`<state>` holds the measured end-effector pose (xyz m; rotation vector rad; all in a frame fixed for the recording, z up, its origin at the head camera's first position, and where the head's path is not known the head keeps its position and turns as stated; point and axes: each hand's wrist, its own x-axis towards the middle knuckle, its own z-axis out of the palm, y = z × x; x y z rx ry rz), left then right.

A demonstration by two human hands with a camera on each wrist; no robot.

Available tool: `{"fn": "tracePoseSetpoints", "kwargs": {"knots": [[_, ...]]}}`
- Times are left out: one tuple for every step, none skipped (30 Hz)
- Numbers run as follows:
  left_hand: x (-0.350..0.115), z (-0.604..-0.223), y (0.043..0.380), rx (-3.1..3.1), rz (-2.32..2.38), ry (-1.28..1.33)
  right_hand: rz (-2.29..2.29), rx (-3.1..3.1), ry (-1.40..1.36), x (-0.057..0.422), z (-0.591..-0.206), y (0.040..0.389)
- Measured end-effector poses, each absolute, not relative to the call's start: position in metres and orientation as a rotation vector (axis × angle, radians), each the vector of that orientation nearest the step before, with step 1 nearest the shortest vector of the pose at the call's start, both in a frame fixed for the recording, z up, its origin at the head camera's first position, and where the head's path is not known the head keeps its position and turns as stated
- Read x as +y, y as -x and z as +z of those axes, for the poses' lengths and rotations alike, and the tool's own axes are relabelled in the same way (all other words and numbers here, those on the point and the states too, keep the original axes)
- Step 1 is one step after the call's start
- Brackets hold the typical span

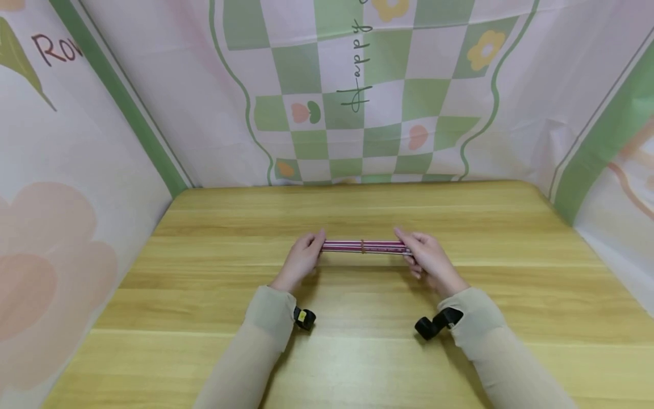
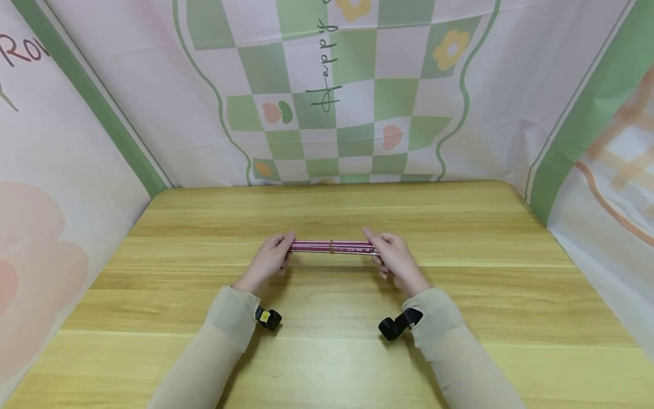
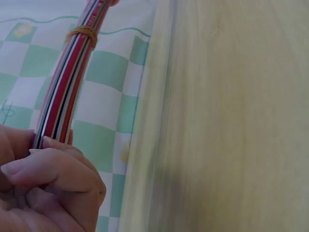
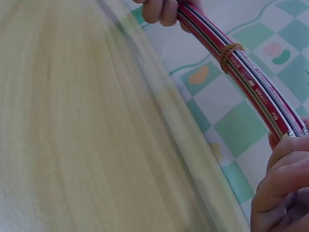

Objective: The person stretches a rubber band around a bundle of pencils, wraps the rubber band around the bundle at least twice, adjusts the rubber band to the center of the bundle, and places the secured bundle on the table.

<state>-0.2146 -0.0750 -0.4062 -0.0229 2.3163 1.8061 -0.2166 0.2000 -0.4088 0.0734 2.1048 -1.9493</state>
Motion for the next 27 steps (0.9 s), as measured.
{"fn": "tracePoseSetpoints", "kwargs": {"knots": [[-0.075,-0.407,0.215,2.327,1.788,0.022,-1.94,2.106,-0.069,0.201,-0.41,0.217],[-0.075,-0.408,0.215,2.339,1.769,0.021,-1.932,2.104,-0.068,0.202,-0.412,0.218],[-0.075,-0.409,0.215,2.349,1.749,0.021,-1.926,2.101,-0.072,0.202,-0.413,0.218],[-0.075,-0.41,0.215,2.354,1.732,0.02,-1.92,2.094,-0.07,0.203,-0.415,0.218],[-0.076,-0.411,0.216,2.358,1.715,0.018,-1.918,2.085,-0.077,0.204,-0.416,0.219],[-0.076,-0.412,0.216,2.36,1.701,0.018,-1.915,2.069,-0.081,0.205,-0.417,0.219],[-0.076,-0.413,0.216,2.357,1.691,0.021,-1.916,2.056,-0.091,0.205,-0.418,0.22],[-0.077,-0.413,0.216,2.349,1.683,0.022,-1.912,2.037,-0.093,0.206,-0.419,0.221],[-0.077,-0.414,0.216,2.339,1.677,0.025,-1.911,2.021,-0.096,0.208,-0.42,0.221],[-0.078,-0.415,0.216,2.323,1.675,0.029,-1.906,2.006,-0.092,0.209,-0.421,0.222],[-0.079,-0.415,0.216,2.306,1.677,0.037,-1.905,1.993,-0.099,0.209,-0.422,0.222],[-0.079,-0.415,0.216,2.294,1.679,0.046,-1.896,1.984,-0.089,0.21,-0.422,0.223],[-0.08,-0.416,0.217,2.279,1.684,0.057,-1.887,1.978,-0.08,0.211,-0.423,0.224],[-0.081,-0.417,0.217,2.268,1.685,0.068,-1.873,1.972,-0.07,0.212,-0.423,0.224],[-0.083,-0.418,0.217,2.261,1.684,0.077,-1.864,1.971,-0.065,0.212,-0.424,0.224],[-0.084,-0.419,0.217,2.255,1.686,0.084,-1.85,1.974,-0.057,0.212,-0.424,0.224],[-0.085,-0.42,0.217,2.253,1.684,0.088,-1.838,1.974,-0.052,0.212,-0.424,0.225],[-0.085,-0.421,0.217,2.25,1.682,0.091,-1.823,1.977,-0.042,0.212,-0.425,0.225],[-0.086,-0.421,0.217,2.246,1.68,0.091,-1.811,1.982,-0.041,0.212,-0.425,0.225],[-0.086,-0.421,0.217,2.245,1.676,0.087,-1.796,1.99,-0.035,0.213,-0.425,0.225],[-0.086,-0.421,0.216,2.242,1.675,0.082,-1.785,1.998,-0.028,0.213,-0.426,0.225],[-0.087,-0.421,0.216,2.237,1.673,0.075,-1.772,2.008,-0.021,0.213,-0.426,0.225],[-0.087,-0.42,0.216,2.232,1.67,0.069,-1.761,2.017,-0.017,0.214,-0.427,0.225],[-0.087,-0.42,0.216,2.227,1.668,0.064,-1.75,2.027,-0.01,0.214,-0.427,0.225],[-0.087,-0.42,0.215,2.224,1.664,0.058,-1.74,2.038,-0.002,0.215,-0.428,0.225],[-0.087,-0.421,0.215,2.221,1.662,0.054,-1.728,2.051,0.006,0.215,-0.429,0.225],[-0.087,-0.421,0.215,2.217,1.659,0.051,-1.719,2.063,0.011,0.216,-0.429,0.225]]}}
